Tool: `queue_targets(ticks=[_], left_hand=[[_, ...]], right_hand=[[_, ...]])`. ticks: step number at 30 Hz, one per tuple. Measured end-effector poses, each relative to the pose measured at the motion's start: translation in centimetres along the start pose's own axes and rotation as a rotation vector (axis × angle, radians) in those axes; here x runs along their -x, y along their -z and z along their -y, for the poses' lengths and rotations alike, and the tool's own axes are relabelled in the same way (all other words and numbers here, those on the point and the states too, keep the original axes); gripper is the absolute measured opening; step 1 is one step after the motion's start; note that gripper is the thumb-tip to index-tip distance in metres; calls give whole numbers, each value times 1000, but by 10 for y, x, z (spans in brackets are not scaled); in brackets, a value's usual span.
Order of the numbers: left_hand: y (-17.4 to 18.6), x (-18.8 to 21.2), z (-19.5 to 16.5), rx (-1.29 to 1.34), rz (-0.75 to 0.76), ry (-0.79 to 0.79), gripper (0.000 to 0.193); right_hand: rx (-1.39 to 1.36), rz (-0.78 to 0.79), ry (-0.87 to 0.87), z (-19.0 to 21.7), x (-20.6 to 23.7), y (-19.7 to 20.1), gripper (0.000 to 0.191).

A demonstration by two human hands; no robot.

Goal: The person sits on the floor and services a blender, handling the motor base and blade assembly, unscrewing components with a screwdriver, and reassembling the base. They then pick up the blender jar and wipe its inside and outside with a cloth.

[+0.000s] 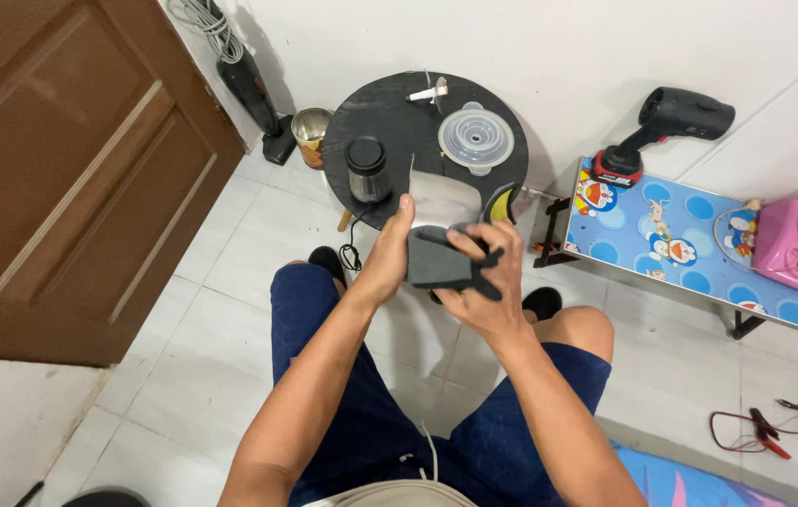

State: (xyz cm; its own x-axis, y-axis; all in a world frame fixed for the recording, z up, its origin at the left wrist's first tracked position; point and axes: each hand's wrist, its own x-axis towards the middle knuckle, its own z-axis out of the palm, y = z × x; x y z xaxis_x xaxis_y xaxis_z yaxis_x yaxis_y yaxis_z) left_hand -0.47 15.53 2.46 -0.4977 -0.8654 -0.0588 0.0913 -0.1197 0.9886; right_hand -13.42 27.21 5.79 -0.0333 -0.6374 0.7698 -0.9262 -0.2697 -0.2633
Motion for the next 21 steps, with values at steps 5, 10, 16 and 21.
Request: queue_targets(ticks=[5,10,16,21], left_hand=[[-5,16,12,-467,147,-14,81],[-4,4,9,-187,-107,-179,71],[10,-8,25,-241,4,-90,71],[17,-25,29,4,-148,30,64]], right_hand=[[-482,251,-770,-29,-58,-8,41],[-223,205,-430,-5,-40,-20,51],[18,522,-571,-27,-64,-47,47],[-293,293,-421,-23,-48,-46,79]])
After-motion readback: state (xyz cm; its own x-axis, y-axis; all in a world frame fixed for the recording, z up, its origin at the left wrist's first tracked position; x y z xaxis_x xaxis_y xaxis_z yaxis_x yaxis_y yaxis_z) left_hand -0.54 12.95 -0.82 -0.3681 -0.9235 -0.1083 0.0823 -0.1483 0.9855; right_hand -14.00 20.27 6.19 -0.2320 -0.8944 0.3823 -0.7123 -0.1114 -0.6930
